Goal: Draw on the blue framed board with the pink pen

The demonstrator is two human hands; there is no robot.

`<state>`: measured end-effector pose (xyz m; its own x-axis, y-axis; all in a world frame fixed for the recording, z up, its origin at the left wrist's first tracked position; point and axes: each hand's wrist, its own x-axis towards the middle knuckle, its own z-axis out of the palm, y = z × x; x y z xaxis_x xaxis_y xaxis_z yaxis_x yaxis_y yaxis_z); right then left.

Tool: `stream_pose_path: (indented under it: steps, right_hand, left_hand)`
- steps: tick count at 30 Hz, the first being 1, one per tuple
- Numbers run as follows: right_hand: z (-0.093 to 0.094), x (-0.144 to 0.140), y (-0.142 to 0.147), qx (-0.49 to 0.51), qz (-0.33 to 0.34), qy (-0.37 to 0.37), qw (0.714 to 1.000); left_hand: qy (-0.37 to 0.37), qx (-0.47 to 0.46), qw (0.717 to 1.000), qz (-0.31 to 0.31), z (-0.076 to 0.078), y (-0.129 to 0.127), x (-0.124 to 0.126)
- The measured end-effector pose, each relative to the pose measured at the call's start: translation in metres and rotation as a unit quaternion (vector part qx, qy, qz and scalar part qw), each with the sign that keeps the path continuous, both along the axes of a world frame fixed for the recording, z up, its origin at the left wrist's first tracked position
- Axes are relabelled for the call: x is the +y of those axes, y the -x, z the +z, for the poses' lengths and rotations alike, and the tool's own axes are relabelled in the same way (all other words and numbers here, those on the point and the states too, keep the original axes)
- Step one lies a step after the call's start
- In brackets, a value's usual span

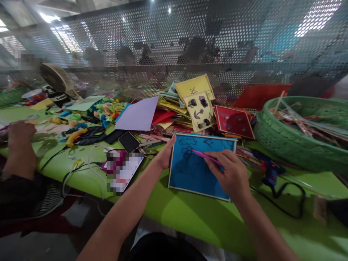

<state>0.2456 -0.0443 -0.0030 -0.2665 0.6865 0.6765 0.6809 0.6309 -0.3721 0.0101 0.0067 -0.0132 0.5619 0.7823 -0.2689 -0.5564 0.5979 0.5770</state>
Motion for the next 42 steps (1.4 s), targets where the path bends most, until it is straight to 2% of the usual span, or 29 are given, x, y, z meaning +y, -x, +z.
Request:
stream_pose_path:
  steps: [13,22,29,42]
  right_hand:
    - [0.004,-0.001,0.002,-0.001,-0.006,0.010,1.000]
    - [0.002,0.001,-0.002,-0.016,0.012,-0.004,1.000]
    - [0.003,0.001,0.000,-0.014,0.014,-0.015,1.000]
    - [0.003,0.000,-0.001,-0.008,0.015,0.000,1.000]
  left_hand:
    - [-0.023,0.022,0.999,0.015,0.000,0.000,-0.003]
    - [-0.037,0.002,0.999,-0.009,-0.009,0.002,0.002]
    - [-0.056,-0.004,0.998,-0.005,-0.013,0.003,0.002]
    - [-0.025,0.044,0.999,0.012,-0.002,0.000,-0.002]
